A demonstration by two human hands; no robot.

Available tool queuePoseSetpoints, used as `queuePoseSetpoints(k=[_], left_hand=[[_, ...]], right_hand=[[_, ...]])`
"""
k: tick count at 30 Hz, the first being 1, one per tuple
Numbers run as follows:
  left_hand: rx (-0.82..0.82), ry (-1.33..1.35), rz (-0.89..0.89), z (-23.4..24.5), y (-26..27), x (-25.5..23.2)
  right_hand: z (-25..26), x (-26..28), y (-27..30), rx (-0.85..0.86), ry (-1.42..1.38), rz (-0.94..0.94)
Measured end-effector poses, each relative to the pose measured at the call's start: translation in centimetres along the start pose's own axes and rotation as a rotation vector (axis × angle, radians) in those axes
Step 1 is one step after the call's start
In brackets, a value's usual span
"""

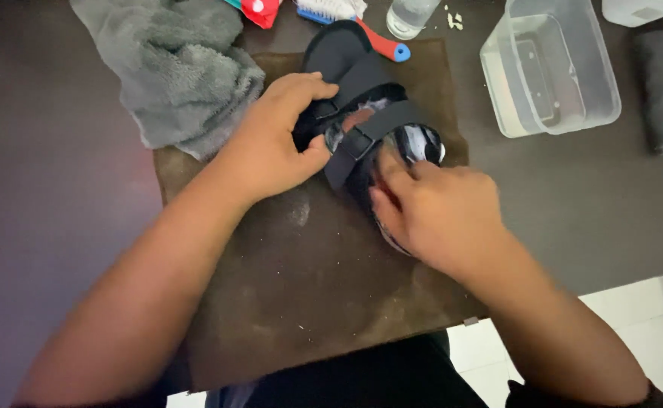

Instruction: The person scrubs a black slide sandal with a brown sponge, creating foam, then wipes the sandal with a gray cloth. The sandal is turned over to clean the sole and straps. The person finishes by placing the sandal on the table.

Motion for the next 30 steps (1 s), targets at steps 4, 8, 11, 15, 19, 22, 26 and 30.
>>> queuePoseSetpoints(k=[4, 8, 11, 15, 19, 22, 26, 30], left_hand=[[0.007, -0.030, -0.009, -0.1, 0.1, 0.1], [-0.024, 0.000, -0.021, 0.0, 0.0, 0.4], [-0.013, 0.005, 0.000, 0.1, -0.1, 0.1], [0.000, -0.007, 0.003, 0.0, -0.2, 0.3], [-0.009, -0.056, -0.053, -0.2, -0.3, 1.0], [-0.041, -0.045, -0.086, 0.0, -0.3, 0.8], [0.013, -0.019, -0.014, 0.1, -0.4, 0.3], [0.005, -0.041, -0.024, 0.1, -0.3, -0.2]], right_hand=[[1.6, -0.3, 2.9, 0.004, -0.107, 0.088], [2.1, -2.1, 5.3, 0.181, -0.125, 0.108], [1.6, -0.9, 3.5, 0.125, -0.086, 0.072], [0.7, 1.8, 1.7, -0.049, -0.052, 0.076], [2.4, 0.1, 5.3, 0.051, 0.006, 0.097], [2.6, -1.3, 7.4, 0.155, -0.074, 0.111], [1.8, -0.9, 5.5, -0.039, 0.078, 0.138], [1.7, -1.0, 4.2, -0.105, 0.107, 0.182]])
Point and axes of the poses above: each hand's wrist, its own y-axis away from the middle knuckle, its own z-axis out of the back of the hand, x = y × z, the point moved 3 cm from there along -y, towards the middle knuckle, and after that the axes turned 5 degrees about -z, right-handed, at the moved point
